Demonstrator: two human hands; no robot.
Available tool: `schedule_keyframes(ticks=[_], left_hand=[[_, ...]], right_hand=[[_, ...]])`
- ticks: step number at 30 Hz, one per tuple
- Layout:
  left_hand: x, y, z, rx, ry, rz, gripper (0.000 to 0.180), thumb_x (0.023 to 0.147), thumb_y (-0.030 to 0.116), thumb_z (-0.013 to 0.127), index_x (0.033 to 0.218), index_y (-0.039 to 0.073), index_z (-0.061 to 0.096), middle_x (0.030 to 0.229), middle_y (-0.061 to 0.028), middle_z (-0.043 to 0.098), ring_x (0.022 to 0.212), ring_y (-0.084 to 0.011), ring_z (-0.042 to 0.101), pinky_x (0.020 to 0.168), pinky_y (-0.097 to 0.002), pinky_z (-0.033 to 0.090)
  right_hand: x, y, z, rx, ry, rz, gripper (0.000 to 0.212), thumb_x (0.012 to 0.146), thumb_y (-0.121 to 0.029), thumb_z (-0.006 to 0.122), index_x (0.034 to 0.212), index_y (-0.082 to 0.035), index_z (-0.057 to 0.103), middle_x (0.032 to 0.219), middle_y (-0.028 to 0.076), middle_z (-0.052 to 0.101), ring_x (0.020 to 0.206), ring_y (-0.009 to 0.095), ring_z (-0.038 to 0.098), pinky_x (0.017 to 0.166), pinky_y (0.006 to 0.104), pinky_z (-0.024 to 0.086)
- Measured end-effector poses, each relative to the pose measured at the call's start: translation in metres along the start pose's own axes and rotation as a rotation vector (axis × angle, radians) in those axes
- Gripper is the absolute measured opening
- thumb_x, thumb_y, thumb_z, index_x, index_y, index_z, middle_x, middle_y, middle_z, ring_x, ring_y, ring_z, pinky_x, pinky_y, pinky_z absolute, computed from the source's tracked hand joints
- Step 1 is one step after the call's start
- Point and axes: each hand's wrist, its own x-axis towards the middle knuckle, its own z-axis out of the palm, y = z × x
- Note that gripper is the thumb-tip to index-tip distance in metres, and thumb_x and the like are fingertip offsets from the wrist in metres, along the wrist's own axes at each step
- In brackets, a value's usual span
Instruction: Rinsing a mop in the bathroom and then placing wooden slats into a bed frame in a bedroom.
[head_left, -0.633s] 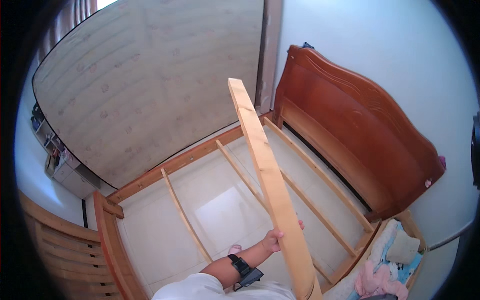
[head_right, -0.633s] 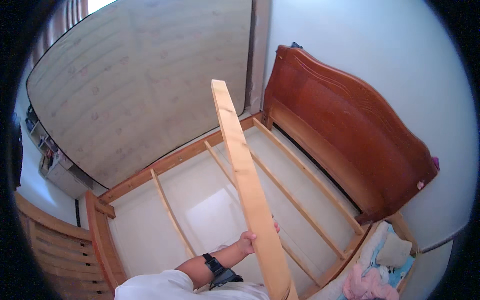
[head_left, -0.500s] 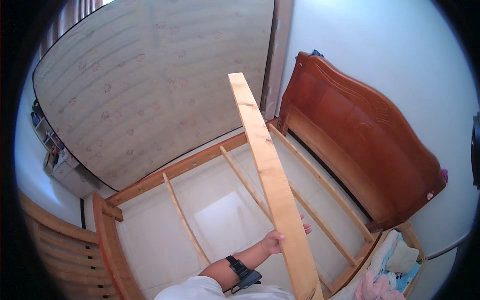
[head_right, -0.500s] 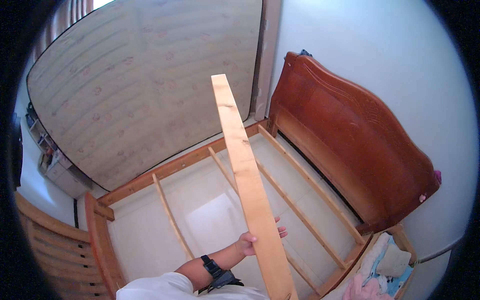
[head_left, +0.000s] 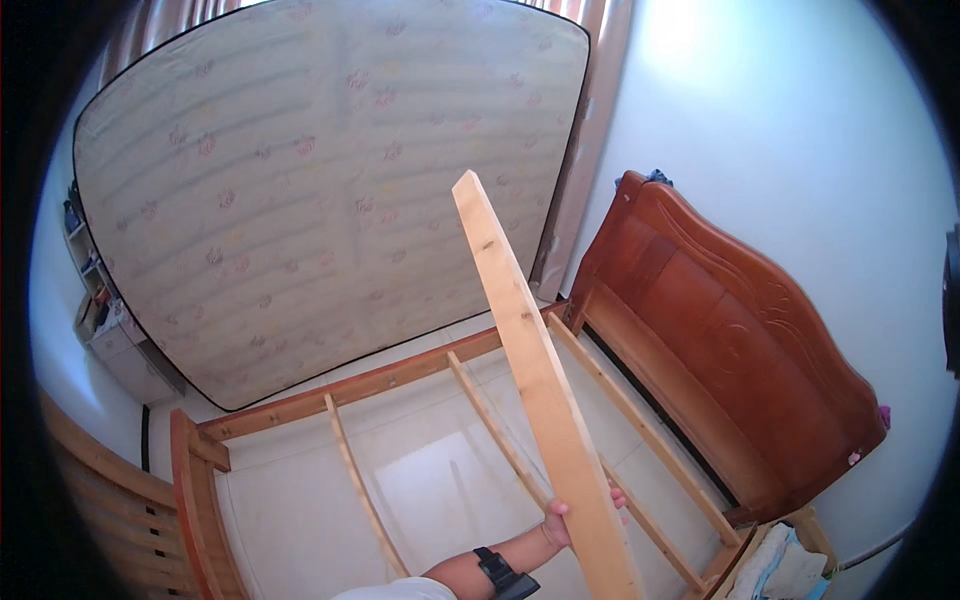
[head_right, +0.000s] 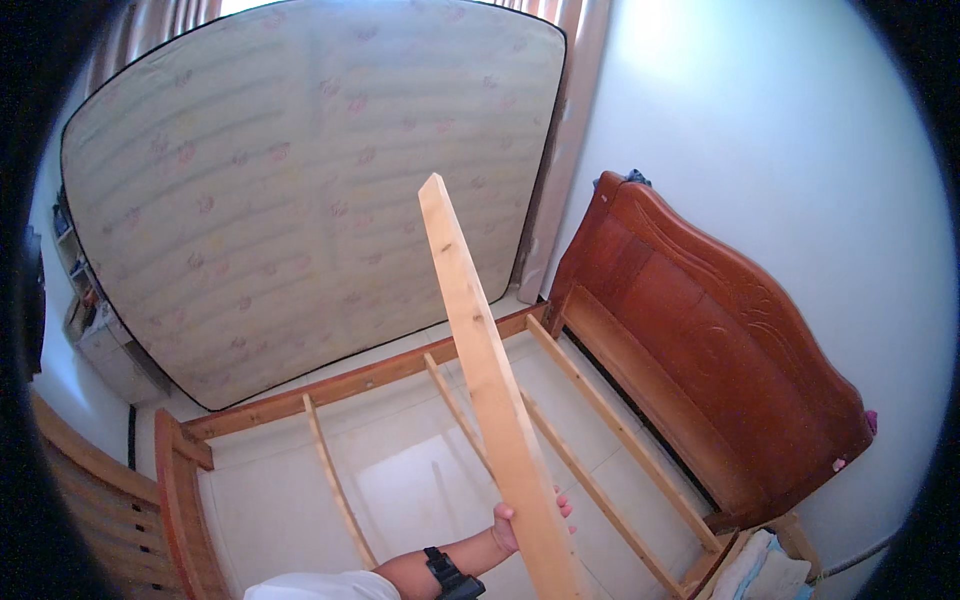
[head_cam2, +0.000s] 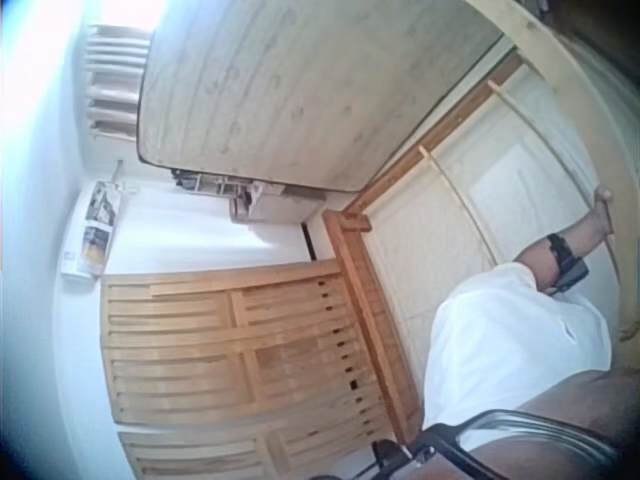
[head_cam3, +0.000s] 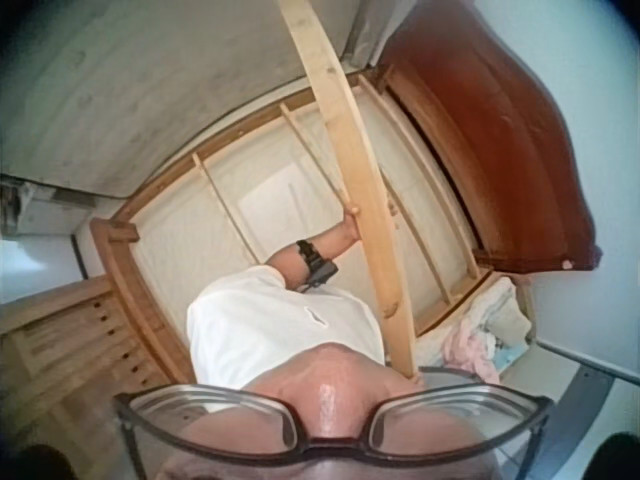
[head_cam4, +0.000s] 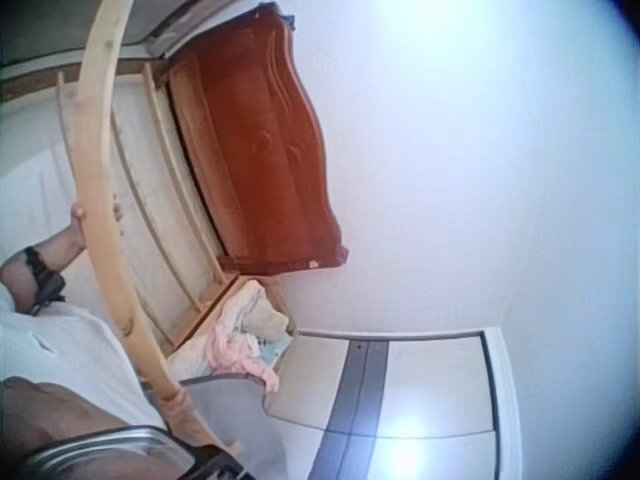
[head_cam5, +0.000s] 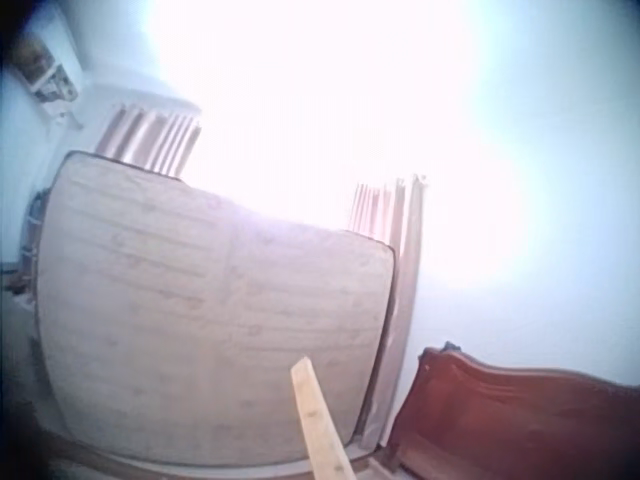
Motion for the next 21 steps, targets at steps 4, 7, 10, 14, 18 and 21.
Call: schedule_keyframes(ticks=[4, 7, 10, 14, 18, 21], left_hand=[[0.005, 0.013, -0.004, -0.011, -0.134, 0.021, 0.073, 0.055, 0.03, 0.062, 0.118, 0.005, 0.036, 0.114, -0.0116, 0.044, 0.11, -0.0261, 0.041, 0.096, -0.0535, 0.026], [0.009, 0.026, 0.022, 0.134, 0.131, -0.048, 0.061, 0.06, 0.03, 0.063, 0.112, 0.004, 0.041, 0.107, -0.0105, 0.048, 0.103, -0.0245, 0.047, 0.094, -0.0458, 0.033], [0.006, 0.029, 0.015, 0.241, 0.464, -0.076, 0.045, 0.068, 0.026, 0.061, 0.105, 0.005, 0.046, 0.1, -0.009, 0.052, 0.094, -0.0221, 0.051, 0.09, -0.0378, 0.038], [-0.001, 0.028, 0.005, 0.296, 0.658, -0.051, 0.036, 0.075, 0.017, 0.055, 0.107, 0.004, 0.045, 0.108, -0.0067, 0.048, 0.096, -0.0165, 0.05, 0.084, -0.0387, 0.039], [-0.007, 0.045, 0.004, 0.458, 0.558, 0.088, 0.037, 0.078, 0.017, 0.057, 0.109, 0.005, 0.04, 0.105, -0.0061, 0.05, 0.098, -0.0164, 0.048, 0.085, -0.0321, 0.037], [-0.005, 0.055, -0.004, 0.546, 0.537, 0.175, 0.046, 0.077, 0.016, 0.06, 0.113, 0.005, 0.035, 0.105, -0.0064, 0.05, 0.099, -0.0164, 0.048, 0.087, -0.0315, 0.037]], right_hand=[[0.006, -0.008, 0.0, 0.034, -0.025, 0.019, 0.039, 0.076, -0.022, 0.057, 0.109, -0.003, 0.048, 0.089, 0.02, 0.057, 0.083, 0.031, 0.054, 0.072, 0.0389, 0.043], [0.002, -0.01, 0.0, 0.08, -0.05, 0.043, 0.039, 0.076, -0.022, 0.057, 0.109, -0.003, 0.049, 0.09, 0.02, 0.057, 0.083, 0.031, 0.054, 0.072, 0.0385, 0.043], [0.0, -0.012, -0.004, 0.12, -0.073, 0.056, 0.04, 0.076, -0.023, 0.057, 0.11, -0.003, 0.049, 0.09, 0.019, 0.057, 0.084, 0.03, 0.054, 0.072, 0.038, 0.043], [-0.003, -0.011, -0.012, 0.145, -0.092, 0.088, 0.04, 0.076, -0.023, 0.057, 0.109, -0.003, 0.049, 0.091, 0.019, 0.057, 0.085, 0.029, 0.054, 0.073, 0.0373, 0.043], [0.006, -0.009, -0.016, 0.151, -0.131, 0.113, 0.039, 0.077, -0.024, 0.057, 0.109, -0.003, 0.05, 0.092, 0.019, 0.057, 0.085, 0.028, 0.054, 0.073, 0.0365, 0.043], [0.007, -0.002, -0.013, 0.173, -0.192, 0.143, 0.039, 0.077, -0.025, 0.056, 0.108, -0.002, 0.05, 0.092, 0.019, 0.058, 0.086, 0.027, 0.054, 0.073, 0.0359, 0.043]])
